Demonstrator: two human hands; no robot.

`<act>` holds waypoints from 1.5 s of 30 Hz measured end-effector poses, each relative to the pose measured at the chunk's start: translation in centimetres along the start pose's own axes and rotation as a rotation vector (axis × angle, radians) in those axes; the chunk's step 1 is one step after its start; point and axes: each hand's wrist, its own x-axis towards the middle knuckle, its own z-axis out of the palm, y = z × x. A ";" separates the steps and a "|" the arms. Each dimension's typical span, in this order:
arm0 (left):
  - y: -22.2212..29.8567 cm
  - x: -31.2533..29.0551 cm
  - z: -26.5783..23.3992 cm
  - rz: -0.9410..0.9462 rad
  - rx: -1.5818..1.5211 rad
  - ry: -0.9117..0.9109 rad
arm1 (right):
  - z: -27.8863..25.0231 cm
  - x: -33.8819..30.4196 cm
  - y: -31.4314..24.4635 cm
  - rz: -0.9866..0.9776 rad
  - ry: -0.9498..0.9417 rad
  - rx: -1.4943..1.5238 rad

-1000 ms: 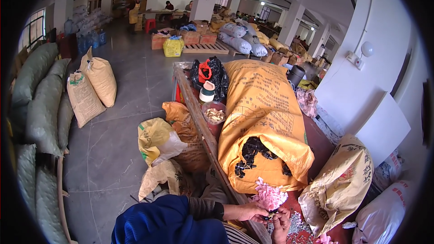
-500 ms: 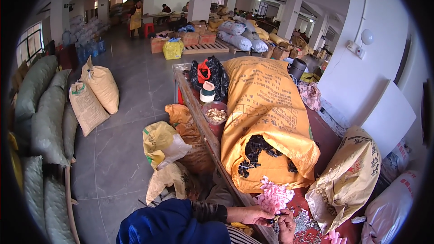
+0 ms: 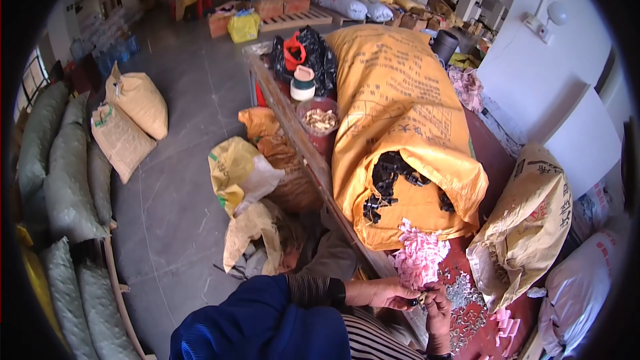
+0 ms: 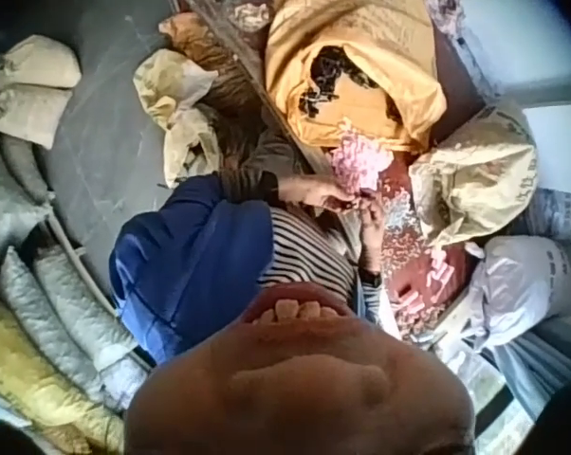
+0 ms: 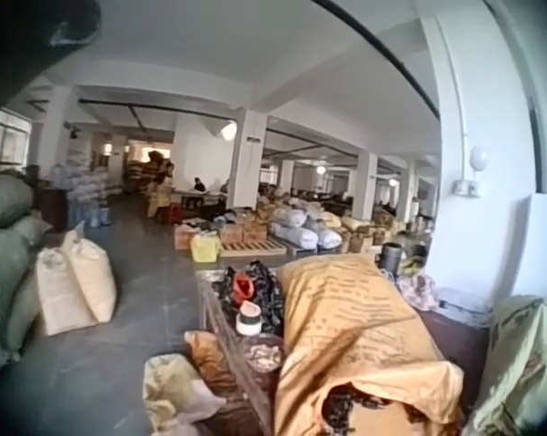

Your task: Assembling small plastic and metal components at a factory workstation.

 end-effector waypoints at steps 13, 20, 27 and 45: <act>0.2 -1.4 0.3 0.044 -0.059 0.011 | 0.2 1.5 -1.2 0.041 -0.128 0.066; 0.3 -0.8 -0.1 0.031 -0.051 -0.023 | -0.2 2.1 -2.2 0.115 -0.158 0.113; 0.2 -1.1 0.9 0.006 -0.067 -0.046 | -1.1 1.4 -3.0 0.168 -0.202 0.087; 0.1 0.0 -1.7 0.015 -0.132 -0.098 | -0.1 2.5 -4.1 0.255 -0.156 -0.006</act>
